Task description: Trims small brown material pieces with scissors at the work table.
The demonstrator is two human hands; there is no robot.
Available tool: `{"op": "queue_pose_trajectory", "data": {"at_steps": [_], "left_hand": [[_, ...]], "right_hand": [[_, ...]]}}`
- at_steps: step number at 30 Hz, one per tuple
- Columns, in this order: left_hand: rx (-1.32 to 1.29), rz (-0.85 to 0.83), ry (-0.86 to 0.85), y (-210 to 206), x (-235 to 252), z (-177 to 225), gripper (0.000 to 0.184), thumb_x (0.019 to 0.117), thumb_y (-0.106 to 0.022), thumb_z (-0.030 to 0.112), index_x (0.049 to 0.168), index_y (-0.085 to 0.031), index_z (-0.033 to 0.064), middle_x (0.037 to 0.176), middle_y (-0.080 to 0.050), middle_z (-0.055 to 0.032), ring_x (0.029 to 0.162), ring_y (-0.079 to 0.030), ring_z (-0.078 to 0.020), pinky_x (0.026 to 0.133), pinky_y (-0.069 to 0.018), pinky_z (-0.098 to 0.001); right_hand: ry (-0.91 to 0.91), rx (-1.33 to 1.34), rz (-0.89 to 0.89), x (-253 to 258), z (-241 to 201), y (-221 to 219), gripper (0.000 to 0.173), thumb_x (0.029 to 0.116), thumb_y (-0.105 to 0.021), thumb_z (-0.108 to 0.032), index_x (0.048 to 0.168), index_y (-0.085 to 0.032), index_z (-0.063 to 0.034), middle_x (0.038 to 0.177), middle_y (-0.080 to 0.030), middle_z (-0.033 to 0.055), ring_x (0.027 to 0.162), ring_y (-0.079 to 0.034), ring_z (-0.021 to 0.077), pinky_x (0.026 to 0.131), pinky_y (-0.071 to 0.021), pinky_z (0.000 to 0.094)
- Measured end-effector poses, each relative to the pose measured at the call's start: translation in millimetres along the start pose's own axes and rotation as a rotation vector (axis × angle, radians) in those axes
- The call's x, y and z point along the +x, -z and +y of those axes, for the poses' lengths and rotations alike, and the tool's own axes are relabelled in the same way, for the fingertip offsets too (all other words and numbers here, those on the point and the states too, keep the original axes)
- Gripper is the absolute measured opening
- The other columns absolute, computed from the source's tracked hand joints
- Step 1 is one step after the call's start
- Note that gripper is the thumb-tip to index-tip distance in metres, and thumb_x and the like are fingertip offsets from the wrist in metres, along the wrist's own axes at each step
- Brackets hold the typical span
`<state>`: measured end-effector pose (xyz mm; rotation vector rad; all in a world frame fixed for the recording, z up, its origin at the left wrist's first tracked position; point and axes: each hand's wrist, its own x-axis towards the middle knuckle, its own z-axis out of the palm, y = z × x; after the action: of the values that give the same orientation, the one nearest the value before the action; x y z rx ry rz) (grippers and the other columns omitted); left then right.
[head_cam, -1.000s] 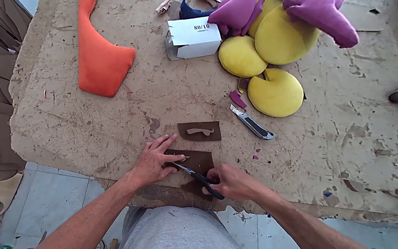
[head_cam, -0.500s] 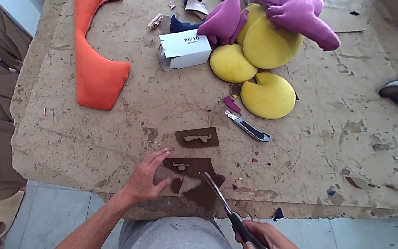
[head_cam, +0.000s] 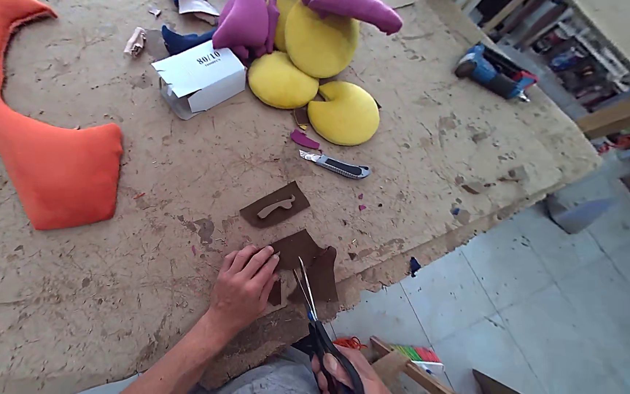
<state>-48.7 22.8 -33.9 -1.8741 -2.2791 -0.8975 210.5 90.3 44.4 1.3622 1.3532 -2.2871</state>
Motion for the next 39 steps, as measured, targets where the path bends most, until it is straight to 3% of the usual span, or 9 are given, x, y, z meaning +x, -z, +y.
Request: {"op": "queue_pose_trajectory", "data": {"at_steps": [7,11,14,20,28,31,36,39], "left_hand": [[0.029,-0.001,-0.033,-3,-3,-2,0.029,0.1018,-0.059,0.032,0.121,-0.077,0.0201,0.136,-0.068,0.0042,0.127,-0.06,-0.023,0.104,-0.0478,-0.0457],[0.059,-0.008,-0.026,-4,-4,-1,0.031,0.1027,-0.055,0.03,0.122,-0.077,0.0202,0.136,-0.068,0.0042,0.127,-0.061,-0.0229,0.104,-0.0479,-0.0459],[0.077,-0.024,-0.019,-4,-6,1,0.033,0.1018,-0.053,0.028,0.123,-0.076,0.02,0.137,-0.067,0.0044,0.128,-0.061,-0.0219,0.105,-0.048,-0.046],[0.083,-0.038,-0.025,-4,-6,1,0.035,0.1022,-0.05,0.028,0.125,-0.075,0.0194,0.139,-0.067,0.0042,0.129,-0.06,-0.0223,0.105,-0.0483,-0.0474],[0.063,-0.035,-0.006,-4,-5,2,0.035,0.1006,-0.051,0.026,0.126,-0.075,0.02,0.139,-0.067,0.0049,0.13,-0.06,-0.0215,0.106,-0.0477,-0.0476],[0.062,-0.028,-0.003,-4,-5,2,0.035,0.0996,-0.051,0.025,0.125,-0.075,0.02,0.138,-0.067,0.0048,0.13,-0.06,-0.0216,0.106,-0.0477,-0.0476],[0.036,-0.029,0.009,-3,-4,3,0.036,0.0995,-0.05,0.026,0.124,-0.076,0.0199,0.137,-0.068,0.0039,0.13,-0.06,-0.0222,0.107,-0.0475,-0.0488],[0.049,-0.028,0.013,-1,-3,3,0.036,0.0987,-0.05,0.026,0.124,-0.076,0.0205,0.136,-0.068,0.005,0.129,-0.06,-0.0207,0.107,-0.0473,-0.0477]], "right_hand": [[0.035,-0.113,0.202,27,4,-42,0.063,0.0811,-0.071,-0.069,0.1,-0.065,-0.0093,0.072,-0.067,0.001,0.055,-0.064,0.0122,0.045,-0.05,0.026],[0.04,-0.114,0.287,33,5,-49,0.043,0.0889,-0.072,-0.051,0.095,-0.066,-0.0096,0.07,-0.066,0.0011,0.053,-0.062,0.0116,0.048,-0.0512,0.0261],[0.077,-0.126,0.324,36,9,-49,0.039,0.0891,-0.074,-0.047,0.088,-0.066,-0.0092,0.066,-0.063,0.0013,0.053,-0.062,0.0127,0.051,-0.0546,0.0286],[0.021,-0.094,0.303,30,-12,-48,0.039,0.0895,-0.073,-0.046,0.091,-0.065,-0.0079,0.067,-0.065,0.0019,0.049,-0.06,0.0104,0.043,-0.0477,0.0231],[0.049,-0.214,0.28,41,-18,-25,0.048,0.0842,-0.076,-0.056,0.089,-0.065,-0.0098,0.065,-0.062,0.0011,0.051,-0.059,0.0119,0.049,-0.0515,0.0272],[0.059,-0.238,0.27,36,-17,-14,0.044,0.0838,-0.078,-0.053,0.085,-0.064,-0.0103,0.062,-0.06,0.0008,0.049,-0.058,0.0119,0.048,-0.0514,0.0276],[-0.005,-0.344,0.21,35,-36,6,0.052,0.0778,-0.08,-0.061,0.089,-0.066,-0.0117,0.065,-0.063,-0.0006,0.051,-0.06,0.0113,0.049,-0.0518,0.0281],[-0.009,-0.402,0.181,45,-50,10,0.049,0.0786,-0.079,-0.058,0.09,-0.066,-0.0121,0.065,-0.063,-0.0011,0.051,-0.06,0.0114,0.049,-0.0524,0.0287]]}}
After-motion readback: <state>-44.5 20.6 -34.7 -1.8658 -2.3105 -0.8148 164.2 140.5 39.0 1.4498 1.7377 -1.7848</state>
